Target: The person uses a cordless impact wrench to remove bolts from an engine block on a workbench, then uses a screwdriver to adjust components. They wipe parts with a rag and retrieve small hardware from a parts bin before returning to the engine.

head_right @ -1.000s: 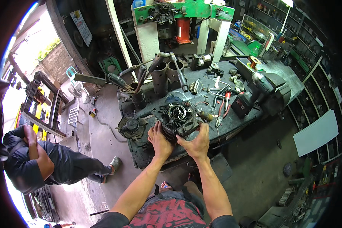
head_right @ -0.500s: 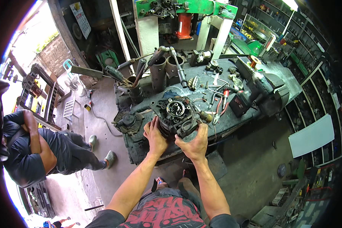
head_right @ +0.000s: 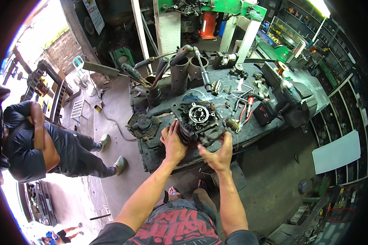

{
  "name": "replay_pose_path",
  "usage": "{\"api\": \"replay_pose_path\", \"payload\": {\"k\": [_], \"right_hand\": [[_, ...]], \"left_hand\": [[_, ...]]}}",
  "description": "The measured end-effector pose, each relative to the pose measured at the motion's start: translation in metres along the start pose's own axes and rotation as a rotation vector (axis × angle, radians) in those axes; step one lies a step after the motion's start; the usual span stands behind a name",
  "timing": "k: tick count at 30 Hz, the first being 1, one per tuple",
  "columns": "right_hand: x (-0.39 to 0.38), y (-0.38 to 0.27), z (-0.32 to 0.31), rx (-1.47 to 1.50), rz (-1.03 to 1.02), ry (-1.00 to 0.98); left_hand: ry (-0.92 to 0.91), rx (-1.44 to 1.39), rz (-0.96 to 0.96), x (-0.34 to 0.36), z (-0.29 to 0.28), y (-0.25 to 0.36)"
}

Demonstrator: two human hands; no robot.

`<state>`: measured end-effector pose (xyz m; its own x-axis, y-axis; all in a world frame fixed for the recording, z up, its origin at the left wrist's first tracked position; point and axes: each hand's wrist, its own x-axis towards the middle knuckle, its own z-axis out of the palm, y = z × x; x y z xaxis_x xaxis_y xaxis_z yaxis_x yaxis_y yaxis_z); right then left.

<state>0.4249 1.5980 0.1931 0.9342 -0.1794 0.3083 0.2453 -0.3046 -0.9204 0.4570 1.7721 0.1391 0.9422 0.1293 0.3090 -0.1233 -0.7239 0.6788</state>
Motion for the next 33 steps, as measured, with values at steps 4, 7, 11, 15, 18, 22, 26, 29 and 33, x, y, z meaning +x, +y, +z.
{"api": "replay_pose_path", "payload": {"k": [4, 7, 11, 15, 18, 22, 26, 29, 33], "right_hand": [[0.0, 0.002, -0.01, 0.129, 0.019, -0.075], [0.008, 0.006, -0.027, 0.316, 0.14, -0.202], [0.028, 0.013, -0.05, 0.497, 0.216, -0.327], [0.048, 0.021, -0.071, 0.509, 0.274, -0.462], [0.052, 0.029, -0.075, 0.523, 0.289, -0.509], [0.044, 0.041, -0.072, 0.601, 0.246, -0.527], [0.041, 0.043, -0.068, 0.755, 0.313, -0.5], [0.037, 0.041, -0.064, 0.597, 0.247, -0.476], [0.041, 0.05, -0.063, 0.826, 0.329, -0.522]], "left_hand": [[-0.018, -0.021, -0.015, 0.002, -0.004, 0.003], [-0.018, -0.027, -0.012, 0.003, -0.006, 0.006], [-0.036, -0.041, -0.04, 0.005, -0.007, 0.008], [-0.04, -0.048, -0.016, 0.005, -0.006, 0.007], [-0.055, -0.021, -0.012, 0.006, -0.006, 0.008], [-0.058, 0.033, -0.001, 0.006, -0.005, 0.01], [-0.065, 0.042, -0.012, 0.008, -0.005, 0.011], [-0.085, 0.04, -0.039, 0.008, -0.004, 0.01], [-0.114, 0.048, -0.05, 0.009, -0.003, 0.009]]}}
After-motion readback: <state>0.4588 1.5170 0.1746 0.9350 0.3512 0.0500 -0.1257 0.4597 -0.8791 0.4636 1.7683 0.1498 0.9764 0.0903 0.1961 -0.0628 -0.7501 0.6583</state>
